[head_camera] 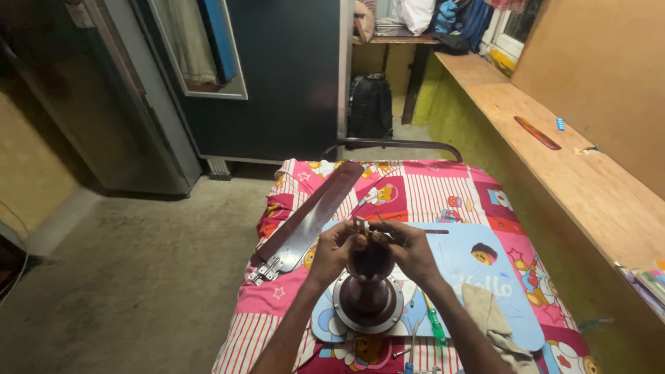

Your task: The person assembles an electric fan on a bed, attaching the motor housing, inserting a metal rod, and securing the fan blade with a screwdriver. The person then attaches the fan cap and tightens it with a screwdriver.

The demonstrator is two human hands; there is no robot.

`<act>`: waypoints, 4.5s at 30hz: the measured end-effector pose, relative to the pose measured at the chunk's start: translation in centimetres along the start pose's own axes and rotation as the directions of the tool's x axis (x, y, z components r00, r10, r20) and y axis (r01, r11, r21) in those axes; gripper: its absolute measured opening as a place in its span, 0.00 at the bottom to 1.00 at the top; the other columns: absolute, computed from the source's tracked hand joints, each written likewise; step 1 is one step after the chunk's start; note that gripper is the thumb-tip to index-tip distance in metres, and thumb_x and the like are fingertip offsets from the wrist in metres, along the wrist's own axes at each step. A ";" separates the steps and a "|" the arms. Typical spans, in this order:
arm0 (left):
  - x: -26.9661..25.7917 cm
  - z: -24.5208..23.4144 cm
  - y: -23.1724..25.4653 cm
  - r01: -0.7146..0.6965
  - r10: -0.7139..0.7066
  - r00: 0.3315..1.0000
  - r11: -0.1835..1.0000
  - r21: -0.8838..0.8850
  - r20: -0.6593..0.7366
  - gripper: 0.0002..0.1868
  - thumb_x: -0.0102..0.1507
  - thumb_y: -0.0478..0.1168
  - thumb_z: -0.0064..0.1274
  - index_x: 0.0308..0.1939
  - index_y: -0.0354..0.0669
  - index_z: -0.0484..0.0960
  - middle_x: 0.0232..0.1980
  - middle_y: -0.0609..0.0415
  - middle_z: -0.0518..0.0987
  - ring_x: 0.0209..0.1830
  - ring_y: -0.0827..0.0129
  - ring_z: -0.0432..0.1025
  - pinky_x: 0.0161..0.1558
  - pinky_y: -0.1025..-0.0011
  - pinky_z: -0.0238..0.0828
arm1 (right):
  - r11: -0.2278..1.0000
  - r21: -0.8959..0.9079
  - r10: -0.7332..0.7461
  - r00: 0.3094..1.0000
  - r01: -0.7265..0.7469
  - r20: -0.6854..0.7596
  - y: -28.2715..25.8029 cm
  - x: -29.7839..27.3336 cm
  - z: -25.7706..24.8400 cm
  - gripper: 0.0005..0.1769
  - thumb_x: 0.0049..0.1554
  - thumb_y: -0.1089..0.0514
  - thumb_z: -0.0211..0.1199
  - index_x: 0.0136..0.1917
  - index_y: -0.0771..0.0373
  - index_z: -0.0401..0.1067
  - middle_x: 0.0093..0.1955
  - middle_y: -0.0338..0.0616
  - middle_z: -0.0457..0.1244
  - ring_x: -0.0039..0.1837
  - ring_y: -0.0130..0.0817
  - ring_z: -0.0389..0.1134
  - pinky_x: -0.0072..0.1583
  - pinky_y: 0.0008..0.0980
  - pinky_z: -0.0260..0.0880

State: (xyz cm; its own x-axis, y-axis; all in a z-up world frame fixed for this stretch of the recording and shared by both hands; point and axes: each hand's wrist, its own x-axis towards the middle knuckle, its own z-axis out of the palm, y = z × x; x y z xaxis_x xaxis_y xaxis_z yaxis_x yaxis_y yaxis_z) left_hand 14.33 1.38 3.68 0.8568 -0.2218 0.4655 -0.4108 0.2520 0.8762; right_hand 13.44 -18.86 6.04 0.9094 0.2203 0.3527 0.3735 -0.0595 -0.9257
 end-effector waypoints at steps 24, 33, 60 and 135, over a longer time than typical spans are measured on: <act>-1.6 6.2 -0.2 0.056 -0.036 0.736 0.998 0.007 -0.676 0.13 0.67 0.38 0.61 0.43 0.27 0.79 0.36 0.51 0.83 0.33 0.74 0.74 0.35 0.75 0.70 | 0.987 -0.156 -0.080 0.969 0.044 -0.233 -1.9 -3.4 4.6 0.21 0.52 0.68 0.63 0.60 0.67 0.72 0.50 0.49 0.74 0.53 0.32 0.77 0.53 0.29 0.78; -5.3 8.3 1.1 0.014 0.006 0.805 0.999 0.029 -0.594 0.14 0.66 0.31 0.51 0.54 0.37 0.85 0.48 0.53 0.87 0.47 0.75 0.81 0.49 0.78 0.78 | 0.982 -0.186 -0.016 0.958 -0.040 -0.287 -2.2 -4.9 4.4 0.23 0.51 0.72 0.60 0.61 0.66 0.71 0.50 0.50 0.75 0.52 0.33 0.78 0.53 0.30 0.80; -5.3 6.7 5.1 -0.138 0.267 0.918 0.907 0.397 -0.291 0.14 0.57 0.19 0.50 0.42 0.32 0.85 0.37 0.49 0.83 0.36 0.68 0.82 0.40 0.72 0.80 | 0.997 0.072 0.029 0.992 -0.020 -0.122 -1.7 -4.9 0.5 0.20 0.59 0.60 0.65 0.62 0.71 0.75 0.50 0.47 0.75 0.50 0.27 0.75 0.53 0.26 0.77; -2.4 0.8 6.6 0.127 -0.110 0.992 0.858 0.498 -0.064 0.16 0.55 0.33 0.67 0.46 0.39 0.86 0.39 0.52 0.88 0.38 0.73 0.82 0.43 0.73 0.80 | 0.956 -0.190 0.165 0.945 -0.223 -0.281 -2.0 -6.4 6.3 0.15 0.48 0.57 0.76 0.48 0.63 0.79 0.45 0.43 0.73 0.48 0.31 0.75 0.52 0.28 0.74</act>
State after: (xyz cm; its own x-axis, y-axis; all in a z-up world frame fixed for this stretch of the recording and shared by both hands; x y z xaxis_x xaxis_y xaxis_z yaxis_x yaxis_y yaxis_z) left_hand 9.29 2.81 8.47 0.9150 -0.1877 0.3571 -0.3984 -0.2809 0.8732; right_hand 5.72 -14.01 4.76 0.9727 -0.0751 0.2195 0.1892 -0.2905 -0.9380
